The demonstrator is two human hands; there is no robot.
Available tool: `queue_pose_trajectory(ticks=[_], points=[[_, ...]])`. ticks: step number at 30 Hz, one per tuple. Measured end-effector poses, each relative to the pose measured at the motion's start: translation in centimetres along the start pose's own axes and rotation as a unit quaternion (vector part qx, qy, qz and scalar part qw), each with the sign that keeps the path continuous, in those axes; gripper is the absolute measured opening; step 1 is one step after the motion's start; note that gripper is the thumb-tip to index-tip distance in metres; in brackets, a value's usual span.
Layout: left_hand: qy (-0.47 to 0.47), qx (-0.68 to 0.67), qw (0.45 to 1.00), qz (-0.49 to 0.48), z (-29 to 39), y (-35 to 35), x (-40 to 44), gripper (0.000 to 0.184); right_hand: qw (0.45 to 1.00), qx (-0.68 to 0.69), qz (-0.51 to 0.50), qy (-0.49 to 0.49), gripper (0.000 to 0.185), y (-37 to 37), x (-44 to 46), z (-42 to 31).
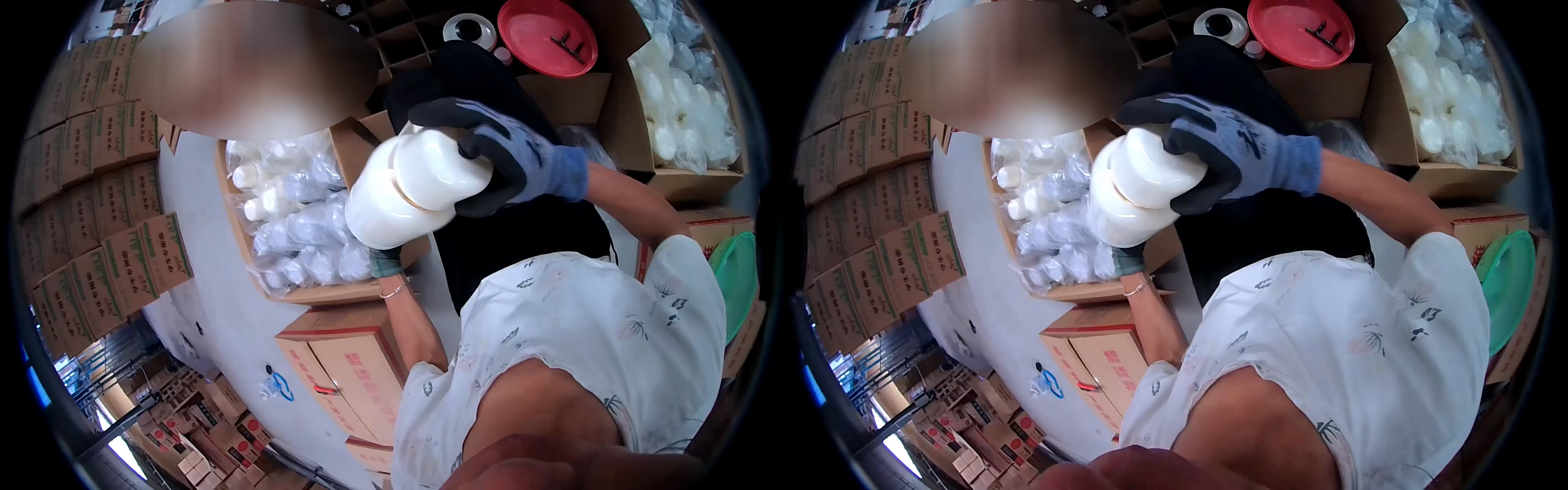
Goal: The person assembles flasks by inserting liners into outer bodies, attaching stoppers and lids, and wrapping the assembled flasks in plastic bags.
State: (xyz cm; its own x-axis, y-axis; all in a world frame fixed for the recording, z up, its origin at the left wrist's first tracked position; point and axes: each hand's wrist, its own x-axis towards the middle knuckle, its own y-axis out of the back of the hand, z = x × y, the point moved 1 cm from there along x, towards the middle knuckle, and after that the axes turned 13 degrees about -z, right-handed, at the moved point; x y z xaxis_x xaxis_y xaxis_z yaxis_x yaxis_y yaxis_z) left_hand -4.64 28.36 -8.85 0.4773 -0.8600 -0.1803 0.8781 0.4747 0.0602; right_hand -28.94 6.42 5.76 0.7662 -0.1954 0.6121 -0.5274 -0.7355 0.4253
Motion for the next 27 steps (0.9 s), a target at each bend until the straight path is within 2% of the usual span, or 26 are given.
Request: queue_pose_trajectory(ticks=[1,2,3,5,6,8,11,12,14,16,17,19,20,21,22,23,24,25,26,27], points=[[0.001,0.002,1.0,0.0,-0.1,0.2,-0.3,0.062,0.998,0.039,0.021,0.036,0.062,-0.8,0.6,0.7],[0.0,0.005,1.0,0.002,-0.3,0.3,-0.3,0.061,0.998,0.032,0.036,-0.048,0.058,-0.3,0.4,0.6],[0.0,0.004,1.0,0.002,-0.3,0.3,-0.2,0.061,0.986,0.011,0.032,-0.164,0.062,0.6,0.7,0.0],[-0.005,0.007,1.0,0.005,-0.2,0.9,0.0,0.061,0.915,0.116,0.018,-0.387,0.071,1.9,1.1,0.5],[-0.008,0.011,1.0,0.003,-0.1,1.1,0.3,0.06,0.924,0.124,0.043,-0.359,0.075,1.4,0.1,2.6],[-0.015,0.02,1.0,0.001,0.1,1.9,0.9,0.06,0.925,0.129,0.03,-0.355,0.065,1.8,-1.1,3.4],[-0.02,0.055,0.998,-0.004,0.3,5.0,2.1,0.059,0.976,0.065,-0.036,-0.205,0.084,2.1,-2.3,3.3],[-0.025,0.079,0.997,-0.012,0.3,6.6,2.7,0.059,0.963,0.121,-0.035,-0.238,0.081,2.1,-2.2,3.1],[-0.051,0.156,0.985,-0.049,0.3,11.2,5.2,0.059,0.9,0.26,-0.03,-0.348,0.072,1.7,-2.0,1.0],[-0.105,0.282,0.947,-0.115,1.8,16.6,9.2,0.058,0.774,0.411,-0.029,-0.481,0.063,2.0,-1.6,-1.3],[-0.14,0.347,0.915,-0.153,3.8,17.7,11.0,0.058,0.719,0.496,-0.079,-0.481,0.051,1.5,-2.1,-1.0],[-0.187,0.497,0.815,-0.231,13.9,10.3,12.3,0.049,0.678,0.423,-0.176,-0.575,0.042,0.8,-2.4,-1.3],[-0.202,0.459,0.809,-0.306,19.2,4.3,11.8,0.047,0.745,0.297,-0.263,-0.536,0.041,1.2,-2.3,-0.2],[-0.205,0.47,0.785,-0.348,22.0,-1.1,11.5,0.042,0.789,0.166,-0.344,-0.481,0.041,2.1,-2.1,1.6],[-0.173,0.464,0.787,-0.37,23.2,-5.1,10.9,0.037,0.81,0.031,-0.416,-0.412,0.041,3.1,-1.8,3.4],[-0.256,0.525,0.723,-0.369,19.9,-6.2,12.4,0.029,0.822,0.053,-0.399,-0.403,0.042,4.9,-0.5,4.7],[-0.219,0.546,0.709,-0.388,19.2,-9.3,12.1,0.022,0.851,-0.108,-0.308,-0.411,0.039,6.3,-0.5,7.1],[-0.199,0.604,0.657,-0.405,16.8,-11.7,12.3,0.018,0.866,-0.119,-0.233,-0.425,0.035,7.3,0.8,9.0],[-0.142,0.628,0.642,-0.417,15.0,-13.2,12.6,0.017,0.879,-0.127,-0.155,-0.433,0.03,8.5,2.1,10.9],[-0.262,0.576,0.667,-0.393,15.2,-13.1,12.5,0.018,0.898,-0.156,-0.159,-0.38,0.029,8.4,1.2,16.3]])
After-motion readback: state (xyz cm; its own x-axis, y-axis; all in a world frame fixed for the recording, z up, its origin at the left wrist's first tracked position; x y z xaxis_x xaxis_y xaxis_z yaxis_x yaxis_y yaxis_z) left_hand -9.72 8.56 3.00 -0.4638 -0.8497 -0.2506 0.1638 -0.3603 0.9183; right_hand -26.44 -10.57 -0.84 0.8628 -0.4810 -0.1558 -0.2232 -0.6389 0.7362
